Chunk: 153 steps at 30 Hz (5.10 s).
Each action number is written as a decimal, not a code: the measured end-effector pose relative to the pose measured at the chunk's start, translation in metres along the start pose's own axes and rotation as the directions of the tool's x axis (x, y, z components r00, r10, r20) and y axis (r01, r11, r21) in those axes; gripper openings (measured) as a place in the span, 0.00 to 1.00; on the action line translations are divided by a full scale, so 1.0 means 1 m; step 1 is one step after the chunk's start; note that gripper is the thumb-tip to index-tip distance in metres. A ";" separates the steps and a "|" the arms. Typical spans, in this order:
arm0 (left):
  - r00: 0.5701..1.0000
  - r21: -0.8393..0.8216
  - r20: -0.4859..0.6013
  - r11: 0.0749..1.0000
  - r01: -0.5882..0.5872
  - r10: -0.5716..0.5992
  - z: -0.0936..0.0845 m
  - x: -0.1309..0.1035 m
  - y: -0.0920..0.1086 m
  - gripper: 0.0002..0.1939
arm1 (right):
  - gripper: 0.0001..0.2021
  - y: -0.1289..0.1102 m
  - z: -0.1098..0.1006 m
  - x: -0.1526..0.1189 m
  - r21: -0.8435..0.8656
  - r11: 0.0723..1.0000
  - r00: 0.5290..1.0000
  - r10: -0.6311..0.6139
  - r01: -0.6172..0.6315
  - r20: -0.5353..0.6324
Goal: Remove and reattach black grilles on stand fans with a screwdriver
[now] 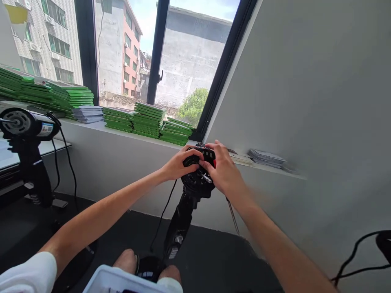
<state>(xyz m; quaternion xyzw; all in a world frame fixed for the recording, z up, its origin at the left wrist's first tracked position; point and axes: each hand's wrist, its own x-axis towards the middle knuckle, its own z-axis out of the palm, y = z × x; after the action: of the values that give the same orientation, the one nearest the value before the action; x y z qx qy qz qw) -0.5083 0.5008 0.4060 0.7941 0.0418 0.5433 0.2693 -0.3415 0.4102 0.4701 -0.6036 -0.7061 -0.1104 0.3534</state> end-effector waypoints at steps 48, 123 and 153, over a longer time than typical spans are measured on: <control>0.997 -0.056 -0.081 0.998 0.004 -0.008 0.005 0.001 -0.001 0.05 | 0.36 -0.104 -0.012 0.039 0.106 0.473 0.333 -0.428 0.875 -0.841; 0.988 0.100 -0.152 0.995 0.026 -0.011 0.007 -0.007 -0.007 0.06 | 0.30 -0.084 -0.082 -0.040 -0.849 0.419 0.744 -0.666 0.323 -0.046; 0.980 0.235 -0.152 0.968 -0.088 0.126 0.006 -0.014 -0.010 0.07 | 0.45 -0.093 -0.095 -0.046 -0.904 0.390 0.957 -0.283 0.175 0.063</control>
<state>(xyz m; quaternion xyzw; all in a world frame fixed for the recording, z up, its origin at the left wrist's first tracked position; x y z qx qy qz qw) -0.5068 0.5016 0.3881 0.7728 0.0829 0.6129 0.1425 -0.3919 0.2962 0.5348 -0.5887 -0.5939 -0.5483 -0.0083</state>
